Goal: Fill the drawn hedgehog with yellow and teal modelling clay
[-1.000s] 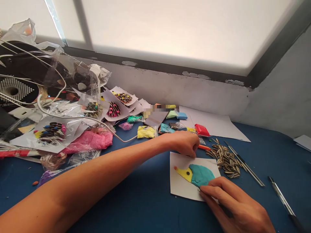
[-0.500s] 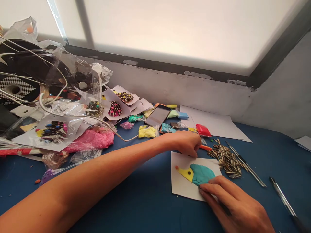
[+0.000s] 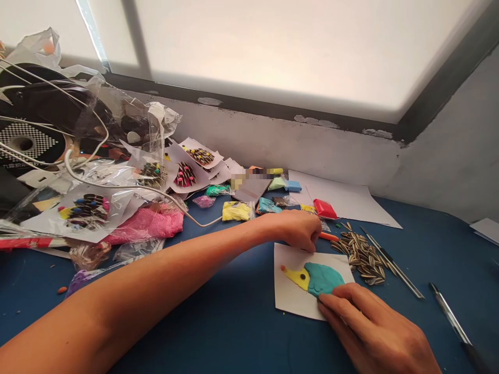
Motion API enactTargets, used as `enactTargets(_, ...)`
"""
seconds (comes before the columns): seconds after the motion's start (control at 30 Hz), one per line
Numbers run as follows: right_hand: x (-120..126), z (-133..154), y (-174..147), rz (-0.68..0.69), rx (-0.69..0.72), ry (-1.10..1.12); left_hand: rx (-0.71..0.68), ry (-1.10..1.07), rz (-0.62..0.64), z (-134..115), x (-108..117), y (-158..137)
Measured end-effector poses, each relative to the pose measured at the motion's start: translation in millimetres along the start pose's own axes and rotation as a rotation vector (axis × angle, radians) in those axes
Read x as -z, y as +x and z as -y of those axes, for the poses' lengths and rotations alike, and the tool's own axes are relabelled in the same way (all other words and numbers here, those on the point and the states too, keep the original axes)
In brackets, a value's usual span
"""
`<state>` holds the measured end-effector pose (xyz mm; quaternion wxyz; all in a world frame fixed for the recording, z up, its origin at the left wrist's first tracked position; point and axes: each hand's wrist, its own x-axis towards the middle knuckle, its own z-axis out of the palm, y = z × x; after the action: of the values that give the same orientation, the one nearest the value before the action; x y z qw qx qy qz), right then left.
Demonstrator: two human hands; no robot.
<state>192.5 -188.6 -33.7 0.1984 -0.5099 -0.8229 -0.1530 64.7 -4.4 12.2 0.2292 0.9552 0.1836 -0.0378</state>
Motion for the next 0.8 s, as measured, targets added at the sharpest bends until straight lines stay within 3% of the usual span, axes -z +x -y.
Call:
enactTargets(0.53,-0.5,0.0,2.0,-0.021,0.031,-0.053,0.015,-0.019,-0.004,-2.2,1.3,-2.4)
enactTargets(0.8,4.6,2.6,-4.4,-0.002,0.116,-0.095,-0.001,-0.013,-0.005,3.4,-2.2,2.4)
